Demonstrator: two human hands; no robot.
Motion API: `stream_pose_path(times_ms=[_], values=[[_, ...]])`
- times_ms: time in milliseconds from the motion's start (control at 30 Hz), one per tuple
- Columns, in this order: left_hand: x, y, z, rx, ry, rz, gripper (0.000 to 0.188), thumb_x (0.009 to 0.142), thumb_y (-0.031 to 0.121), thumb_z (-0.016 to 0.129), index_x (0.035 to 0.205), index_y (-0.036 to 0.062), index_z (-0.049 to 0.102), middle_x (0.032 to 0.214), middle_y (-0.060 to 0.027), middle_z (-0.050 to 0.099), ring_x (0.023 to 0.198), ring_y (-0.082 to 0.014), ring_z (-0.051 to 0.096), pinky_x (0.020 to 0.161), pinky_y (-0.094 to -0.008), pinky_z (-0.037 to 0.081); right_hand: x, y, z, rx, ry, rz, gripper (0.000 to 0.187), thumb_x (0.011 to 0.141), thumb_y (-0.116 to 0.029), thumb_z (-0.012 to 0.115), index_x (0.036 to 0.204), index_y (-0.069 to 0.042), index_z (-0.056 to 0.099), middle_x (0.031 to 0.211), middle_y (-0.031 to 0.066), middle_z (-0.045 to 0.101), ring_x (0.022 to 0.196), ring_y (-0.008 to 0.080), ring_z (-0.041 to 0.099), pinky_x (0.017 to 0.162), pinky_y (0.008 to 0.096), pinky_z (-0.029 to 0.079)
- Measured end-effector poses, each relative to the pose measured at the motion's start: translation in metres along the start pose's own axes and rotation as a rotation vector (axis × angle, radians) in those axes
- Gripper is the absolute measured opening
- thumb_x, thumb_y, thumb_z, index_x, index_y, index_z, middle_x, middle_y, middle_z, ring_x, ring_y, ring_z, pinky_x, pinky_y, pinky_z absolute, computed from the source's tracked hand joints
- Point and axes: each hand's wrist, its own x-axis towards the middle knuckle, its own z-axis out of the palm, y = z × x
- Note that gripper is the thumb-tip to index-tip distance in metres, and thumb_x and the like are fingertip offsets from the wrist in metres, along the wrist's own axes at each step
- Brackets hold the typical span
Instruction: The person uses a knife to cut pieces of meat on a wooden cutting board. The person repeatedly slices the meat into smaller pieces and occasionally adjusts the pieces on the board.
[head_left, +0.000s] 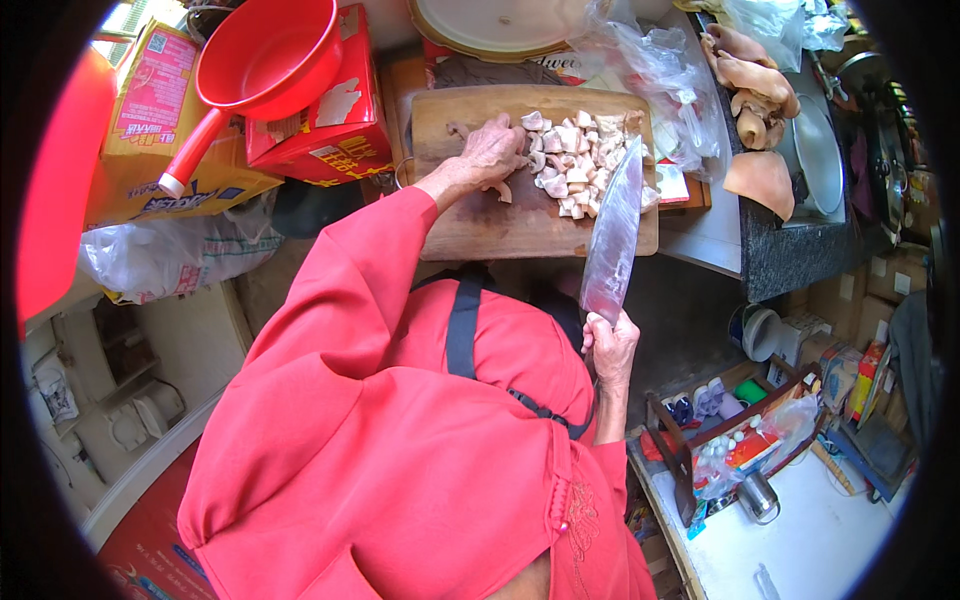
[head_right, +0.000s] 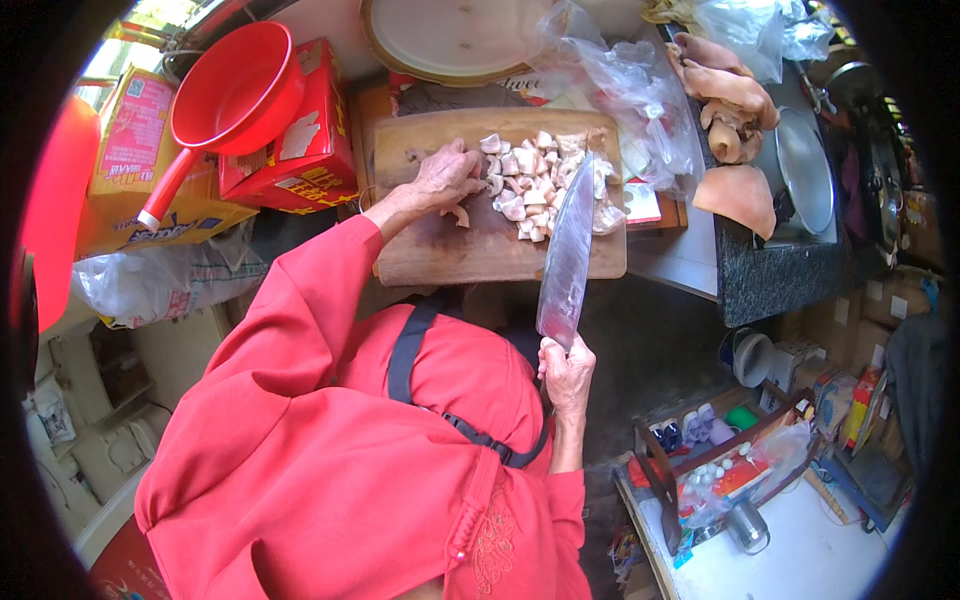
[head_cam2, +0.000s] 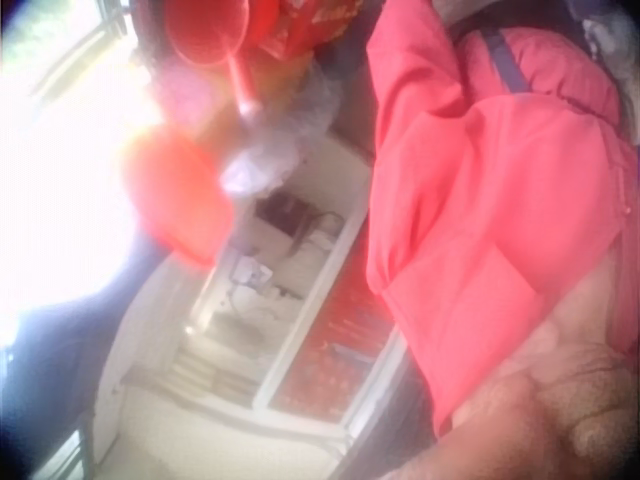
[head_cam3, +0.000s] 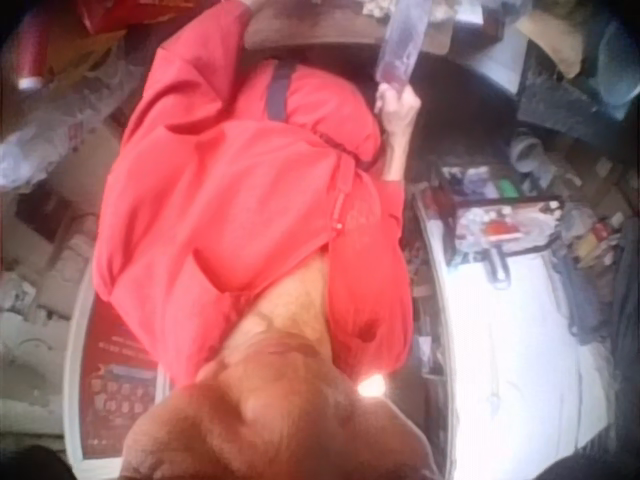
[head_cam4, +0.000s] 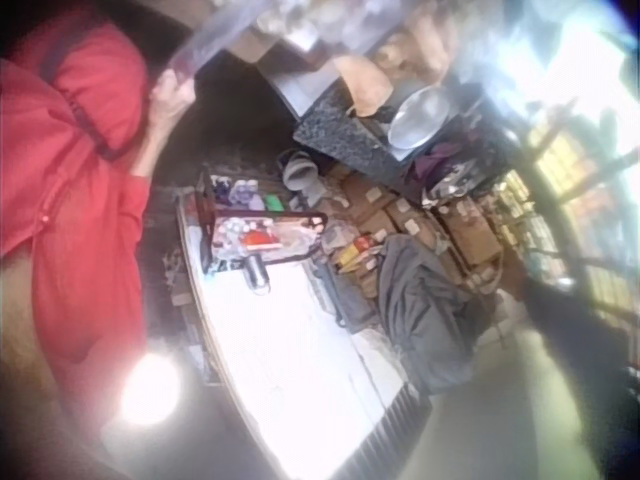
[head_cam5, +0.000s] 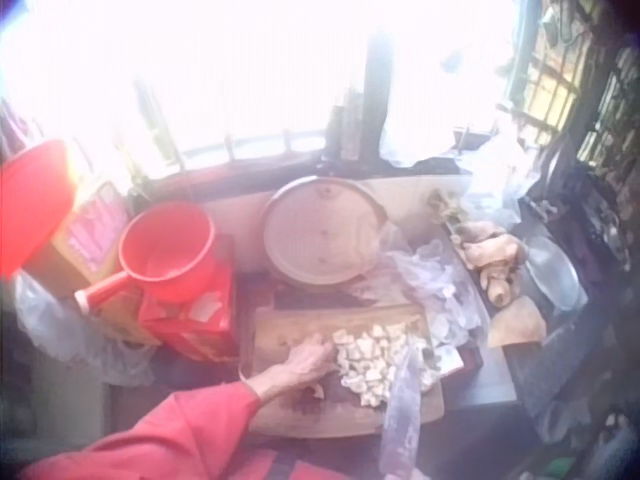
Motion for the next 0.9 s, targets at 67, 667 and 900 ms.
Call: stream_pose_path(times_ms=[67,667,900], values=[[0.001,-0.005,0.001,0.001,0.038,0.056,0.028,0.075,0.022,0.070,0.096,0.0071,0.059,0.102,-0.0185,0.054,0.100,-0.0385,0.055,0.084,-0.0450,0.047,0.000,0.001,-0.001,-0.003,0.007,-0.009,0.012,0.082,-0.008,0.053,0.085,0.002,0.059,0.064,0.0025,0.055,0.050,0.0068,0.050,0.043,0.0232,0.042],[-0.015,0.007,0.018,0.392,0.152,0.263,0.032,0.072,0.012,0.070,0.097,-0.0004,0.056,0.091,-0.0179,0.060,0.087,-0.0338,0.063,0.068,-0.0429,0.053,0.003,-0.001,0.002,-0.013,-0.016,0.008,0.012,0.082,-0.007,0.051,0.083,0.001,0.059,0.063,0.0025,0.054,0.050,0.0074,0.049,0.044,0.0237,0.041],[-0.010,-0.013,0.000,-0.547,0.143,-0.186,0.036,0.079,0.005,0.067,0.113,-0.0002,0.054,0.097,-0.0166,0.066,0.085,-0.0321,0.066,0.074,-0.0367,0.054,0.001,-0.003,0.001,-0.039,-0.006,0.023,0.013,0.082,-0.009,0.051,0.085,0.001,0.059,0.063,0.0033,0.054,0.049,0.0080,0.050,0.044,0.0240,0.042]])
